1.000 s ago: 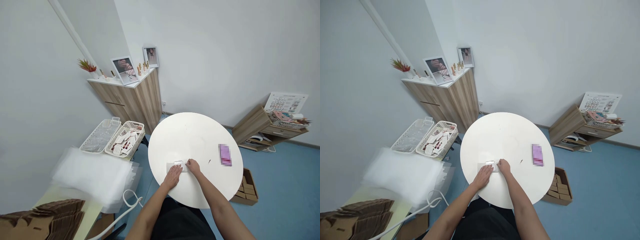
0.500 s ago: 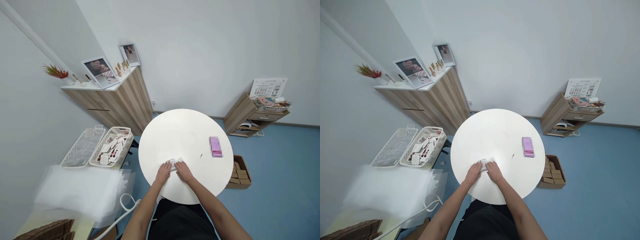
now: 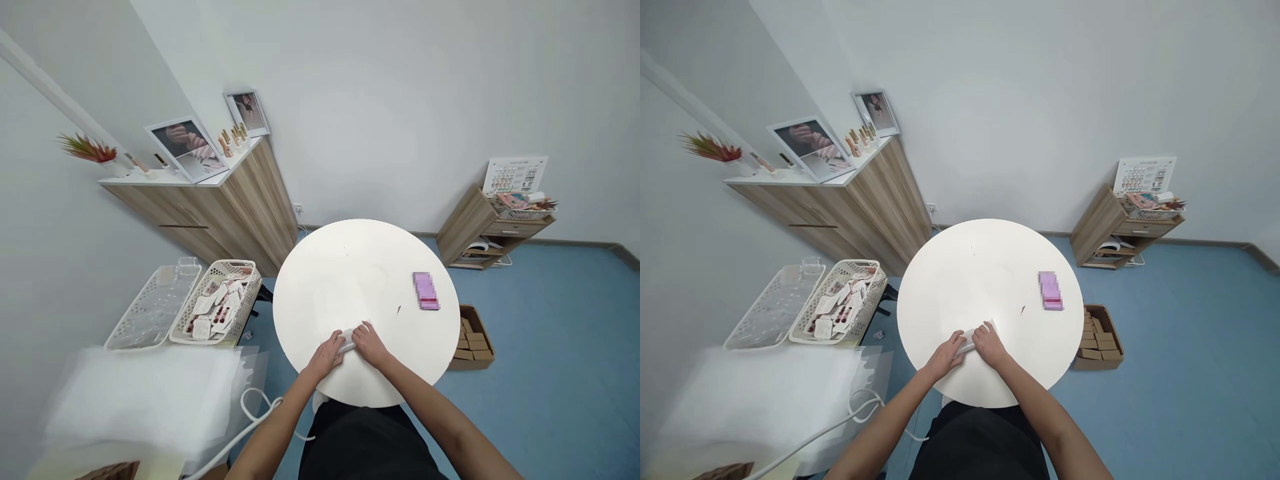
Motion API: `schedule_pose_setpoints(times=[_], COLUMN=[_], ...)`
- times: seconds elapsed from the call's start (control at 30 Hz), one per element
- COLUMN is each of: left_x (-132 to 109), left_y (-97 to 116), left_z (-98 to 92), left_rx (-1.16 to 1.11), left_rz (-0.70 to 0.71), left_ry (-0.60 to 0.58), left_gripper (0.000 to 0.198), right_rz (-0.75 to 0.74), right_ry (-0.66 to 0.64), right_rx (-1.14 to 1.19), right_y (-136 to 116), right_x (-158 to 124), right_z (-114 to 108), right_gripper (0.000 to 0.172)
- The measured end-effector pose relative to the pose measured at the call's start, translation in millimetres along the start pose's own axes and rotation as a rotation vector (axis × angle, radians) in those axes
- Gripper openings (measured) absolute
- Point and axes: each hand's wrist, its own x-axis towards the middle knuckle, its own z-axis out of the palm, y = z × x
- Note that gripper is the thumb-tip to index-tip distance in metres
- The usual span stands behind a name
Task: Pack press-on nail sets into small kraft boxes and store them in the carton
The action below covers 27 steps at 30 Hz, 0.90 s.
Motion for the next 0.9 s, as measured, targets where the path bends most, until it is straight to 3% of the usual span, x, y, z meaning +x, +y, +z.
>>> schedule_pose_setpoints(times=[0.3,0.43,0.67,0.9], left_x=[3,12,42,60], left_y=[-2,-11,-28,-47], left_z=[-19.0,-29.2,-48.3,-41.1], left_rx=[0.081,-0.035,-0.332,-0.332], left_rz=[-0.017,-0.044,-0.372,-0.587], left_ry=[0.021,0.088,0.092,0.094], left_gripper=[0.022,0.017,0.014,0.010], right_rz=[0.082,0.171,0.426,0.507], right_ry=[-0.142,-0.162,-0.161,-0.280], right_rx=[0.050,0.119,0.342,0.259], right_y=[4,9,23,33], right_x=[18,29,55,86], right_z=[-13,-19,-21,-14], right_gripper=[0.007,0.013,0.018,0.022])
